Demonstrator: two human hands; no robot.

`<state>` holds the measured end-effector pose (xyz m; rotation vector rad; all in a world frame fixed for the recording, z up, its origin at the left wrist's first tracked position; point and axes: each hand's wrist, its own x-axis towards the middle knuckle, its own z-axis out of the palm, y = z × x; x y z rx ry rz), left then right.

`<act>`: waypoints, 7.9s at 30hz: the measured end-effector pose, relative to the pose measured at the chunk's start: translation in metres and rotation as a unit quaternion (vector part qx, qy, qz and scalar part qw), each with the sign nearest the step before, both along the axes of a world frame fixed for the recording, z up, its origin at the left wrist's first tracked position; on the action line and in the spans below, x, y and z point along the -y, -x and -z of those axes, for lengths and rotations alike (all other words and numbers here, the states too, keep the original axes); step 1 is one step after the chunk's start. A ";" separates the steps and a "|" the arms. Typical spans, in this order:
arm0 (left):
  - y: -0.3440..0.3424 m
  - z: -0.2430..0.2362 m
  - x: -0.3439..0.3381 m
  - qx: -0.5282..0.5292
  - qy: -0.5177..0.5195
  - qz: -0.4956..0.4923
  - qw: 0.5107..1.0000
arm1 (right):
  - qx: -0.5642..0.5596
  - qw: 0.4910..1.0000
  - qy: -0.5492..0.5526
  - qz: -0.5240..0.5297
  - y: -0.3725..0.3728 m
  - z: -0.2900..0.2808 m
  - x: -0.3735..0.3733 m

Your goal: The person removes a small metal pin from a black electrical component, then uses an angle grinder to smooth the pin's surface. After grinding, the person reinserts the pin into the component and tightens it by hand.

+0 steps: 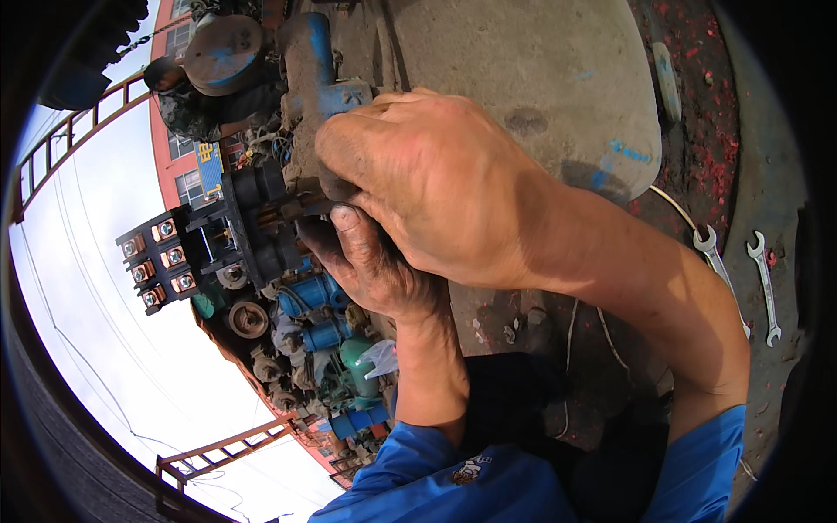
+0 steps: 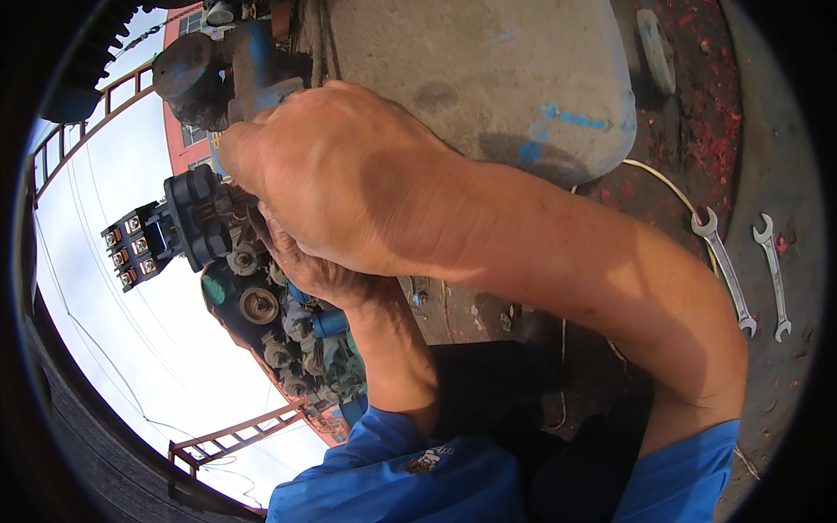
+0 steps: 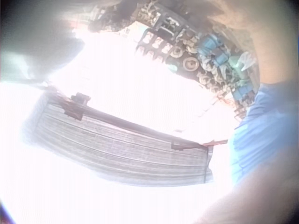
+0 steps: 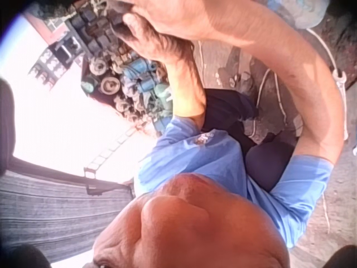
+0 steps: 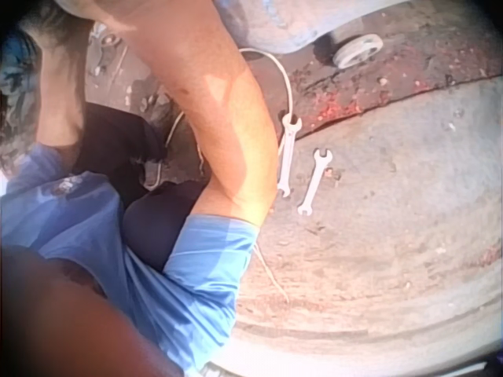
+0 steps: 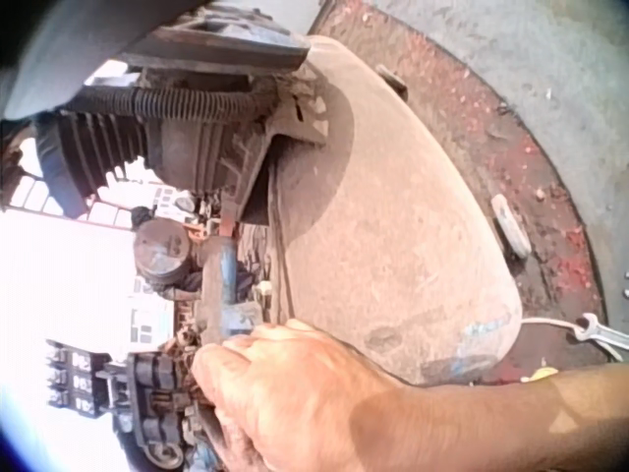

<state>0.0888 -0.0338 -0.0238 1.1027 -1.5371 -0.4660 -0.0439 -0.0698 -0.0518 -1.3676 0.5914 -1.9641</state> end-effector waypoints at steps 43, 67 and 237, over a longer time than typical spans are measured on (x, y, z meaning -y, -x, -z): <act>0.015 -0.009 -0.002 0.066 -0.024 -0.036 0.997 | -0.140 0.982 -0.073 -0.101 0.032 -0.010 -0.002; 0.002 -0.003 0.004 0.087 0.015 -0.015 0.996 | 0.039 0.996 -0.019 0.074 -0.005 -0.013 -0.007; 0.067 -0.026 -0.025 -0.058 -0.047 0.121 0.990 | -0.008 0.996 0.053 0.067 0.038 0.032 -0.019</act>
